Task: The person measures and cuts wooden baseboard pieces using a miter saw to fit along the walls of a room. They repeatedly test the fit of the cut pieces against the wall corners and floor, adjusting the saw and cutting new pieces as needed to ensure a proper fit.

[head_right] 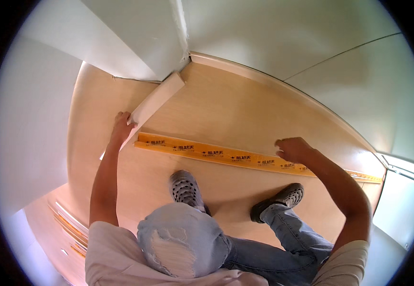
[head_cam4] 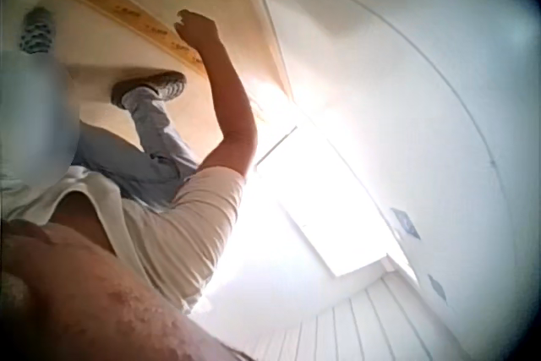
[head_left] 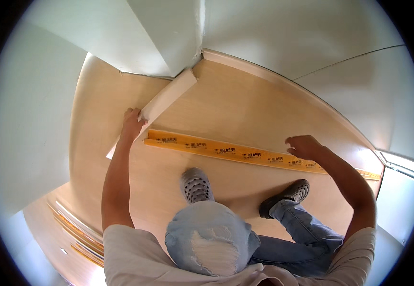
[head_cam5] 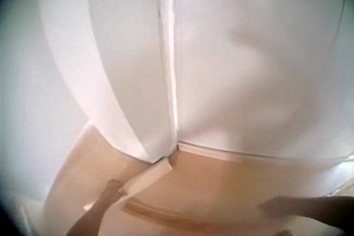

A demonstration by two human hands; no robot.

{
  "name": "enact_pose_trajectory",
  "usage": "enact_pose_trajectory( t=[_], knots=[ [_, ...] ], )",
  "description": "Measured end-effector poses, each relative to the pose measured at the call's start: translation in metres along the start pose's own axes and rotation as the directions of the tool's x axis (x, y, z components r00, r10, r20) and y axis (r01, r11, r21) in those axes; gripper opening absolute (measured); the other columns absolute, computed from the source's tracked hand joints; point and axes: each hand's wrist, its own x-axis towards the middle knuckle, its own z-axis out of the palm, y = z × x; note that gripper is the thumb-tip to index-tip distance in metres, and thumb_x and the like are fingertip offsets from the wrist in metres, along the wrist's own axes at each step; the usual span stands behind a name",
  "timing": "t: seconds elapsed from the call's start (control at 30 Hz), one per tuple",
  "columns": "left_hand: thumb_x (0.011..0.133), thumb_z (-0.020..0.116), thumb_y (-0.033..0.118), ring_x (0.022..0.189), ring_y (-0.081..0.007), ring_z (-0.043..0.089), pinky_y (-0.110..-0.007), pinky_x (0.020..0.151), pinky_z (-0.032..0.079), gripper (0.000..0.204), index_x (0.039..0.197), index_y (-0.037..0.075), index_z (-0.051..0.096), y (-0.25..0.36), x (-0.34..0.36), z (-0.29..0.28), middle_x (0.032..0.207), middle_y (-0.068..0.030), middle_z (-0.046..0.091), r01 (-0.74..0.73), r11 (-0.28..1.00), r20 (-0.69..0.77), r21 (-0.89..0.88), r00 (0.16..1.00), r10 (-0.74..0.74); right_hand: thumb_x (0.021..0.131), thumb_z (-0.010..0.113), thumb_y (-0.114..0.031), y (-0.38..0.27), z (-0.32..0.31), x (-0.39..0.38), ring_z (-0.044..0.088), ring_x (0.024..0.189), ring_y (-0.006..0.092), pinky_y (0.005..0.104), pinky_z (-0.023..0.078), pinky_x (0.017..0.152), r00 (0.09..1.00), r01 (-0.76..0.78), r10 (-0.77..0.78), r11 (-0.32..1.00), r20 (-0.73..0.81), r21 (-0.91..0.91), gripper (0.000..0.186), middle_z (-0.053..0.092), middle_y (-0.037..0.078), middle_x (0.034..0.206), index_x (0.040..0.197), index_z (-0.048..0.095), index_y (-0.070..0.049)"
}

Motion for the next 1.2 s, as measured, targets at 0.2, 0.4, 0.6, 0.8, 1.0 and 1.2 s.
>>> enact_pose_trajectory(
  t=[0.2,0.4,0.6,0.8,1.0,1.2],
  knots=[
    [0.095,0.069,0.019,0.103,-0.042,0.064,-0.05,0.085,0.051,0.028,0.117,0.006,0.06,0.041,0.002,0.022,0.107,-0.0195,0.068,-0.074,0.997,-0.177,0.008,0.981,0.075,0.097,0.062,-0.031,-0.039,0.013,0.086,0.07,0.093,0.0378,0.0502,0.055,0.081,0.938,0.026,0.064,0.967,-0.34,0.254,0.029,0.072,0.017,0.098,0.115,0.064,-0.008],
    [0.101,0.061,0.024,0.098,-0.0428,0.066,-0.053,0.081,0.052,0.02,0.112,0.008,0.057,0.074,0.023,0.022,0.102,-0.0178,0.071,0.019,0.997,-0.143,0.077,0.99,-0.008,0.098,0.06,-0.031,-0.061,-0.031,0.142,0.07,0.092,0.0381,0.0497,0.055,0.079,0.891,-0.05,0.179,0.952,-0.418,0.302,0.025,0.073,0.016,0.098,0.104,0.068,-0.008],
    [0.102,0.06,0.024,0.096,-0.041,0.068,-0.053,0.079,0.053,0.02,0.112,0.008,0.055,0.084,0.033,0.033,0.103,-0.0154,0.071,0.008,0.991,-0.178,0.132,0.984,0.016,0.1,0.06,-0.039,0.003,-0.066,0.181,0.07,0.087,0.0398,0.0508,0.056,0.076,0.608,-0.172,0.437,0.888,-0.663,0.427,0.034,0.074,0.018,0.09,0.1,0.069,-0.006],
    [0.1,0.062,0.026,0.09,-0.039,0.069,-0.053,0.074,0.054,0.021,0.112,0.01,0.056,0.075,0.037,0.045,0.1,-0.0144,0.07,0.011,0.984,-0.237,0.179,0.971,0.033,0.101,0.054,-0.054,0.039,-0.081,0.217,0.071,0.087,0.0402,0.0517,0.056,0.076,0.601,-0.392,0.507,0.86,-0.618,0.325,0.053,0.074,0.019,0.087,0.093,0.074,-0.006],
    [0.1,0.062,0.027,0.089,-0.0388,0.069,-0.053,0.074,0.054,0.02,0.109,0.01,0.056,0.076,0.038,0.042,0.097,-0.014,0.071,0.01,0.981,-0.213,0.193,0.977,0.032,0.101,0.051,-0.057,0.048,-0.075,0.233,0.071,0.087,0.0409,0.0519,0.056,0.077,0.57,-0.439,0.525,0.845,-0.632,0.305,0.059,0.074,0.018,0.088,0.084,0.075,-0.006],
    [0.102,0.06,0.028,0.091,-0.0385,0.069,-0.051,0.076,0.053,0.02,0.106,0.009,0.055,0.088,0.047,0.038,0.096,-0.0144,0.07,0.023,0.983,-0.136,0.183,0.991,0.002,0.1,0.055,-0.056,0.039,-0.076,0.231,0.07,0.084,0.0407,0.0517,0.055,0.076,0.55,-0.329,0.553,0.832,-0.626,0.446,0.056,0.073,0.017,0.084,0.082,0.074,-0.006]
  ],
)
